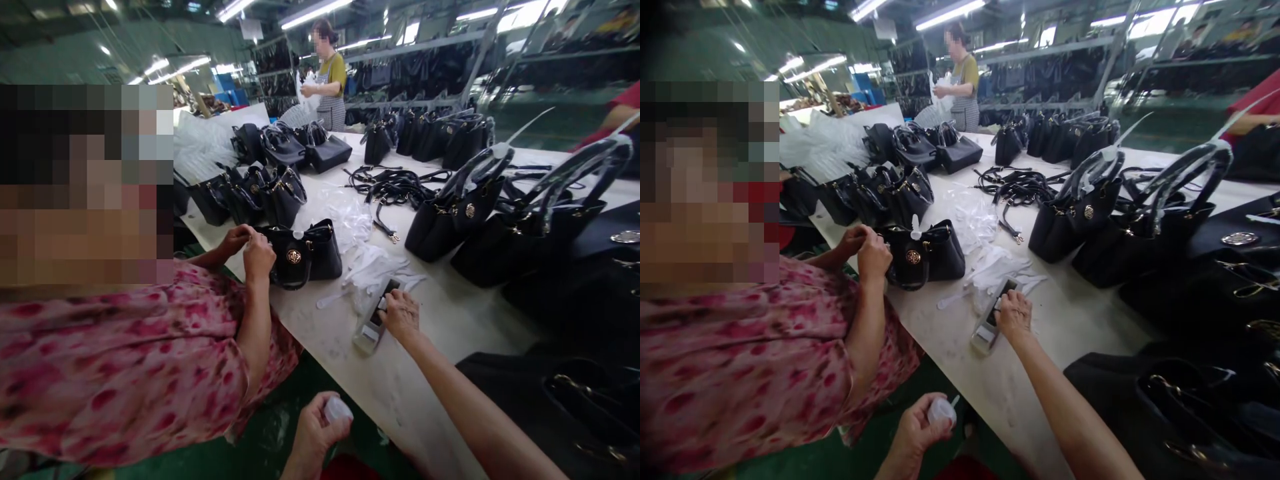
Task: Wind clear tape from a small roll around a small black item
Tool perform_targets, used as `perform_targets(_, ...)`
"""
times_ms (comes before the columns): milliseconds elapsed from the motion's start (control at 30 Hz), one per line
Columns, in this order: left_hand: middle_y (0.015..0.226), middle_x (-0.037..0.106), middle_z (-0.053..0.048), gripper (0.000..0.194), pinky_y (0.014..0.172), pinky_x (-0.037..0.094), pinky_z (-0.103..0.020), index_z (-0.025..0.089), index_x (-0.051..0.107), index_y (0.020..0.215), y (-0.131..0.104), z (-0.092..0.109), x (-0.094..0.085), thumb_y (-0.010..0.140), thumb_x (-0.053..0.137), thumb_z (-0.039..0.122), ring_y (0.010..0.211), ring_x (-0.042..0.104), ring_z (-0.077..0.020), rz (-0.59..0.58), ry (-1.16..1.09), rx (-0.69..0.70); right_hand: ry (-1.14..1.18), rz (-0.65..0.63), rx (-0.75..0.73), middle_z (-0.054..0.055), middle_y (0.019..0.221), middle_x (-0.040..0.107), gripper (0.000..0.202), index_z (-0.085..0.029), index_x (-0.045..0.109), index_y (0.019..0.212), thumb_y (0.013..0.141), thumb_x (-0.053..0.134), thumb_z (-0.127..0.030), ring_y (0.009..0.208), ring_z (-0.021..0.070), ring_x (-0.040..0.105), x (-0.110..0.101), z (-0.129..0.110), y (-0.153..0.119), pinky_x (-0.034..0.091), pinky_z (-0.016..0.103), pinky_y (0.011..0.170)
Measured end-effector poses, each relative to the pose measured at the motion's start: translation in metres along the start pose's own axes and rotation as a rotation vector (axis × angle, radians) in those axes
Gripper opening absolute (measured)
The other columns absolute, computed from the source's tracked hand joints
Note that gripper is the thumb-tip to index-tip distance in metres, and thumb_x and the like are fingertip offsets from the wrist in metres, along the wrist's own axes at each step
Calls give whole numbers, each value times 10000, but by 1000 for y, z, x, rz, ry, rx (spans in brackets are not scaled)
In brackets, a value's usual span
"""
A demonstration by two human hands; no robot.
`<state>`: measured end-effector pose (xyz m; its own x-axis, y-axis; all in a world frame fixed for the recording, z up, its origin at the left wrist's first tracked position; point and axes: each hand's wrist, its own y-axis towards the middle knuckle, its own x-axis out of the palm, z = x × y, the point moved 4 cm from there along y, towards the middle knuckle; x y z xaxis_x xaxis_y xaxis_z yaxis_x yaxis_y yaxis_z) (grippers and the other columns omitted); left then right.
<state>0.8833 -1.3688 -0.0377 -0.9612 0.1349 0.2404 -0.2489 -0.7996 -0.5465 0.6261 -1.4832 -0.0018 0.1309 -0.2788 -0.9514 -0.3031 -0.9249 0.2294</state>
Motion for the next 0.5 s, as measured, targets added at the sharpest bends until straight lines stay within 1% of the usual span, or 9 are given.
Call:
perform_targets(100,675,620,-28,649,561,452,-253,137,608,876,5,-11,-18,388,846,492,624,562,-155,34,13,-31,3,-3,-7,132,957,600,83,-149,586,776,701,574,-115,951,286,484,2,1,5,337,370,766)
perform_targets(167,666,615,-28,648,556,450,-254,134,607,864,9,-16,-25,383,845,497,610,556,-152,39,26,-49,30,8,-6,133,936,602,107,-145,580,789,692,561,-104,917,277,496,1,3,10,348,364,761)
perform_targets(233,664,610,-28,647,555,444,-251,129,605,867,13,-17,-26,386,844,491,606,551,-150,31,30,-65,75,33,8,132,912,605,113,-143,572,797,690,553,-110,888,269,509,-2,5,14,368,358,756)
perform_targets(333,687,612,-32,625,565,438,-246,128,603,895,20,-11,-20,420,834,464,628,552,-152,-18,36,-68,175,101,66,119,902,605,110,-152,557,825,721,554,-188,869,251,528,-9,9,12,408,344,750)
perform_targets(400,714,612,-31,599,596,442,-247,134,606,911,26,-4,-13,437,823,431,662,557,-159,-75,53,-39,256,148,120,96,884,608,169,-157,546,875,744,554,-263,809,219,549,-15,10,-3,439,323,715)
perform_targets(433,731,611,-30,584,614,446,-249,138,609,914,29,-2,-7,436,819,400,678,560,-164,-110,76,-24,296,163,143,80,867,611,195,-162,541,895,750,554,-292,764,197,557,-18,10,-16,454,306,689)
perform_targets(500,792,609,-33,533,655,451,-250,150,615,914,34,2,5,441,801,311,728,567,-178,-168,175,24,367,172,162,45,819,616,218,-175,538,908,756,555,-331,682,160,563,-24,10,-53,474,273,638)
